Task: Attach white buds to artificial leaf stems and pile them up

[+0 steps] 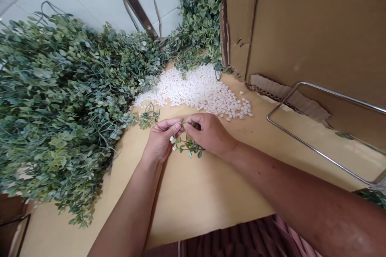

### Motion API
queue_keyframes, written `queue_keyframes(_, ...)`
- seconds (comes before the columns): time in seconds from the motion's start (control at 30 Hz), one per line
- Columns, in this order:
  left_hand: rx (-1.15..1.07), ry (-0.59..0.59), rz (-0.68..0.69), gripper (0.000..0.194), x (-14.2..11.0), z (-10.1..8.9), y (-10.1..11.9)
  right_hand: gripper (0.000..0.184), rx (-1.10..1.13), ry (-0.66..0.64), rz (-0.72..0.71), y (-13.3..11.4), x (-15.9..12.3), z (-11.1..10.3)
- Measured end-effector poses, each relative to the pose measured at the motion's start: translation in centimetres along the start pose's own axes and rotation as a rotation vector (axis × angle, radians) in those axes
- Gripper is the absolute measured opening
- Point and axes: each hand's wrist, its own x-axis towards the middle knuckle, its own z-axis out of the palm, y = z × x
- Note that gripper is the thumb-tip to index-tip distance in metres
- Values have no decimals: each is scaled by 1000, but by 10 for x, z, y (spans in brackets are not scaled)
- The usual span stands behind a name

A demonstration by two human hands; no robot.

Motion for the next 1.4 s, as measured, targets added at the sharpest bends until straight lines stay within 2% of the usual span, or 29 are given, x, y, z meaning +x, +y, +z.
queue_keyframes(0.3,-14,6,-32,29,2,-2,3,21,49,-48,-7,1,0,0)
queue_keyframes(0.87,38,-54,-84,32,2,0,6,24,75,-92,11,-1,0,-1)
queue_keyframes(1.1,-6,1,-53,26,2,0,3,24,81,-81,21,-2,3,0)
queue_keyframes(1.4,-10,-47,-71,30,1,0,5,25,115,-102,52,-1,6,-5)
